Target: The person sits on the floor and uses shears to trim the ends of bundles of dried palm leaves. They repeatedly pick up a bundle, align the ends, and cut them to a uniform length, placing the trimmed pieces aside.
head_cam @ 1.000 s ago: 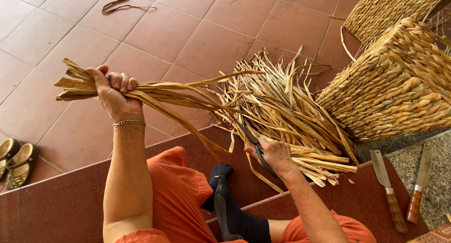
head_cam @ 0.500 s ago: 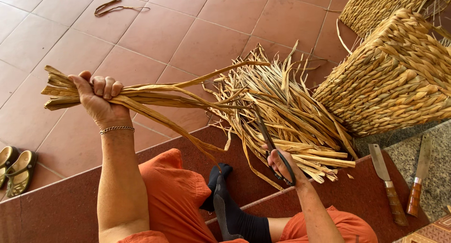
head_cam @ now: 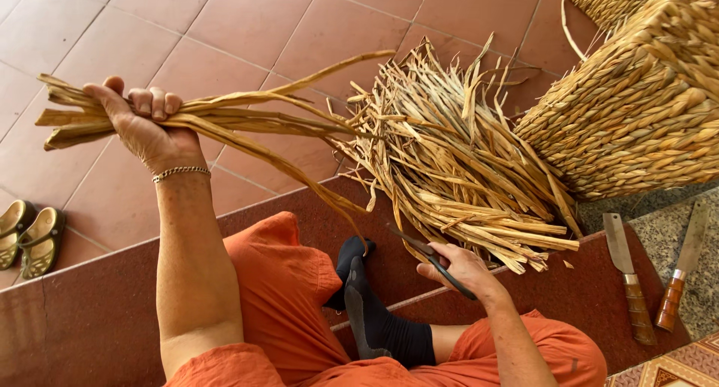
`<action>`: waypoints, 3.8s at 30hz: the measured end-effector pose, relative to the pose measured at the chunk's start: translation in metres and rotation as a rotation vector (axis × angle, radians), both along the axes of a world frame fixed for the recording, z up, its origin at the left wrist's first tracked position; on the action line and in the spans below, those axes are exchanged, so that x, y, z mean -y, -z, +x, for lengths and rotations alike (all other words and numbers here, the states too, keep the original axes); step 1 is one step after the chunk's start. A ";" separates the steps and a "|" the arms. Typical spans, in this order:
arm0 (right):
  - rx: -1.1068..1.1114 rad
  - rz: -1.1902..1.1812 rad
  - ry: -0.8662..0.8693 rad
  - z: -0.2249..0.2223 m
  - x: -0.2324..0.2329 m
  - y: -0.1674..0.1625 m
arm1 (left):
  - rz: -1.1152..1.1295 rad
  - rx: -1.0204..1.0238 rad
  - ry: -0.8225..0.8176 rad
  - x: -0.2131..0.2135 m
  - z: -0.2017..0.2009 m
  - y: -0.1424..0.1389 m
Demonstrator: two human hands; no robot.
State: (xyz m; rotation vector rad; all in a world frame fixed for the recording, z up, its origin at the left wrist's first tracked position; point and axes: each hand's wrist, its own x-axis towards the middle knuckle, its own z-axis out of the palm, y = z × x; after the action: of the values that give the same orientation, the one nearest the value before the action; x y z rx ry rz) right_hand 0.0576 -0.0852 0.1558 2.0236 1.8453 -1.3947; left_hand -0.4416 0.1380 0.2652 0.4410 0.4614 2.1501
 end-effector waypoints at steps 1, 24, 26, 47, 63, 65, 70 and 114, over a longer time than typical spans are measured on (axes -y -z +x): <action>-0.030 -0.016 -0.011 -0.002 0.002 -0.004 | 0.000 -0.010 -0.012 -0.001 0.000 0.000; -0.404 -0.067 0.251 -0.028 0.015 0.124 | 0.198 -0.067 0.081 0.004 -0.044 0.008; -0.561 -0.219 0.411 -0.027 0.011 0.133 | 0.212 -0.071 0.107 0.007 -0.049 0.006; -0.920 -0.347 0.581 -0.110 -0.073 0.130 | 0.190 0.102 0.228 0.091 -0.131 -0.040; -0.629 -0.042 0.744 -0.026 -0.006 0.122 | 0.227 -0.245 0.135 0.075 -0.011 -0.063; -0.608 0.069 0.800 -0.017 0.002 0.111 | 0.227 -0.250 0.191 0.074 0.005 -0.062; -0.788 0.664 0.795 -0.018 0.041 0.056 | 0.258 -0.310 0.390 0.083 0.054 -0.062; 0.424 0.436 0.594 0.089 0.085 0.088 | 0.082 -1.170 0.478 0.125 0.246 -0.069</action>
State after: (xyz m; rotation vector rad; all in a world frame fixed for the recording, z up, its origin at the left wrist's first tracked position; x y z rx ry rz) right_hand 0.1467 -0.1704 0.0681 2.9637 1.5140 -0.5455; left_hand -0.1952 0.0129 0.3344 1.6751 0.7825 1.2674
